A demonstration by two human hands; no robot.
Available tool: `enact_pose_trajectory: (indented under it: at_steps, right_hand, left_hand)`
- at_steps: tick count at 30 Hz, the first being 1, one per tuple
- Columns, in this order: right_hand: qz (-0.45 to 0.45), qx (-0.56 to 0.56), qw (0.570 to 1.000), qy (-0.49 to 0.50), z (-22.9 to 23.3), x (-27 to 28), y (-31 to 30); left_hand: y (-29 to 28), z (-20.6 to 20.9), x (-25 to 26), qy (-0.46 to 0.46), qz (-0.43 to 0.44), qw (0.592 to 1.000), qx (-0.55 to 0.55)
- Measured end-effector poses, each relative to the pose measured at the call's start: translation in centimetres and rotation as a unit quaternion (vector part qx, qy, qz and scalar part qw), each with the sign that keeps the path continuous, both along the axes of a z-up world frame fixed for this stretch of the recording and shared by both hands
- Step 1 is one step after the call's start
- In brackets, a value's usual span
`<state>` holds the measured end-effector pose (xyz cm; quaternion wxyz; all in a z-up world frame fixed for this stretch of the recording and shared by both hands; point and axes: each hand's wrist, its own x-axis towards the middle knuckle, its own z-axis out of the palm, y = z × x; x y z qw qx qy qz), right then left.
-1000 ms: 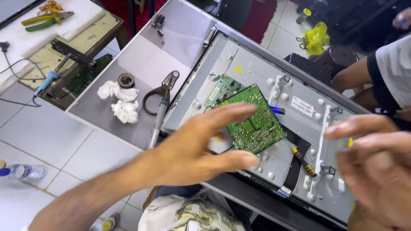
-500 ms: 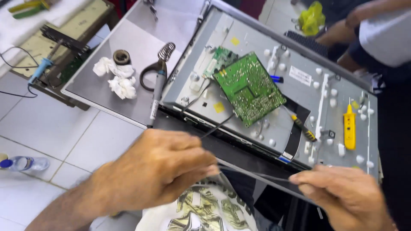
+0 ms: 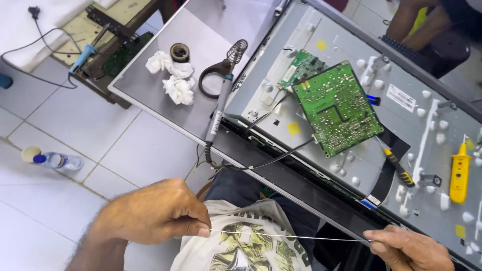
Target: The person uses a soldering iron and solder wire to work on a green circuit board placed on a workbench. They apply solder to specific points on the board while holding the wire with their left hand and the iron with their right hand.
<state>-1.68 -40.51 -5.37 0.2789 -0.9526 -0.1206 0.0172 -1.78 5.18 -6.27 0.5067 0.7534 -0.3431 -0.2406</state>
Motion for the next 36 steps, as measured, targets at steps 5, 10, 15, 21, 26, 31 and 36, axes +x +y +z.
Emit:
enact_pose_trajectory:
  at_steps: [5,10,15,21,26,31,36]
  right_hand:
    - [0.196,0.036,0.98,-0.019,-1.9,2.6,5.0]
    - [0.405,0.056,0.912,-0.01,-4.3,2.2,13.7]
    - [0.419,0.054,0.903,-0.083,-4.0,2.3,18.2]
    - [0.426,0.076,0.895,-0.109,-3.0,3.5,21.1]
    - [0.438,0.141,0.887,-0.033,-2.2,4.4,19.4]
    - [0.377,0.148,0.912,-0.07,0.7,7.4,18.4]
    - [0.317,0.04,0.905,-0.281,1.4,11.8,22.5]
  left_hand:
    - [-2.0,-0.4,-0.5,0.081,0.039,0.962,0.258]
    - [-6.3,-0.3,-0.7,0.066,0.031,0.919,0.387]
    - [-5.3,-1.9,-1.3,0.02,-0.023,0.93,0.367]
    - [-4.1,-3.5,-1.8,0.038,0.079,0.986,0.141]
    - [-1.1,-2.3,-2.2,-0.019,0.041,0.999,0.03]
    - [5.9,-2.2,-3.2,-0.018,0.069,0.982,-0.173]
    - [7.6,-5.7,-2.9,0.016,0.533,0.754,-0.384]
